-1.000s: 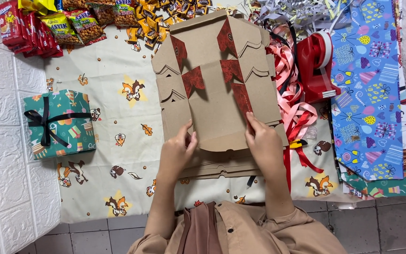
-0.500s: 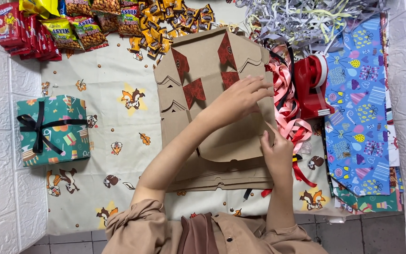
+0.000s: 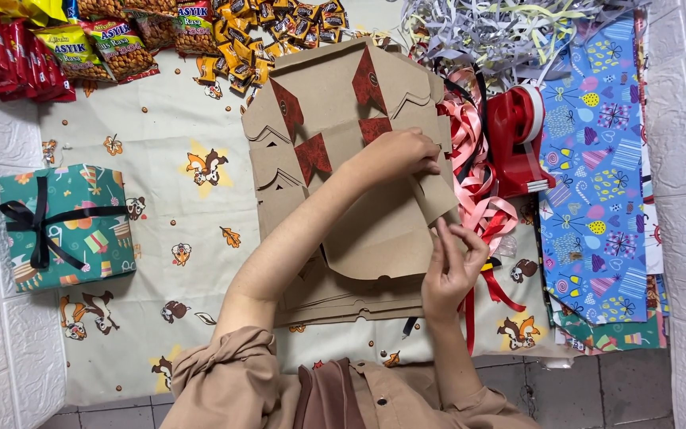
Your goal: The person folds a cardboard box into shape and fills it with shredded paper.
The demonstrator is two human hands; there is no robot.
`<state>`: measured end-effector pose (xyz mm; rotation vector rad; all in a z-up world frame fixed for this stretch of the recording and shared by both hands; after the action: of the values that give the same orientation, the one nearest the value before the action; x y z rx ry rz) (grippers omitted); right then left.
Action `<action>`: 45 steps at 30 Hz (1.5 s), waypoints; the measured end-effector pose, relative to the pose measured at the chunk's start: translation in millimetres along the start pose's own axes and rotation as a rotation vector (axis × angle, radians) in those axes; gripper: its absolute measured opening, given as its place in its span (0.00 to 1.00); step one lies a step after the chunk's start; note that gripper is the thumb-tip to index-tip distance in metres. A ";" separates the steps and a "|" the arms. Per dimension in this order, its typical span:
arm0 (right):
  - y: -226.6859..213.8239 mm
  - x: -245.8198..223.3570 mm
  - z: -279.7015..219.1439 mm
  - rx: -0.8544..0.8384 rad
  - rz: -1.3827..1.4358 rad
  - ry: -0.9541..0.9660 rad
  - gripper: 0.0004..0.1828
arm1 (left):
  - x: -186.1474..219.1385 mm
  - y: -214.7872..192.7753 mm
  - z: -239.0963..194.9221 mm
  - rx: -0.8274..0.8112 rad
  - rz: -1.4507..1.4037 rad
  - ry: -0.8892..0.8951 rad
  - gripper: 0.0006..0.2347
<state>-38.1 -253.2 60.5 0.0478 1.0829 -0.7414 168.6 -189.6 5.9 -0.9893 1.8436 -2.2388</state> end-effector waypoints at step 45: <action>3.6 41.2 48.9 -0.360 0.436 0.800 0.41 | 26.9 -44.9 -24.7 -0.089 -0.516 0.117 0.07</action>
<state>12.7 -290.7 50.0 0.2811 1.8768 -0.0996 149.5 -168.1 56.1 -1.5305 1.9198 -2.5493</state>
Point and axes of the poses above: each hand's wrist, its own z-axis towards the middle knuckle, its own y-axis out of the palm, x = y × z, the point moved 2 cm from there along z, towards the middle knuckle, and after that the axes turned 11 degrees about z, right-handed, at the moved point
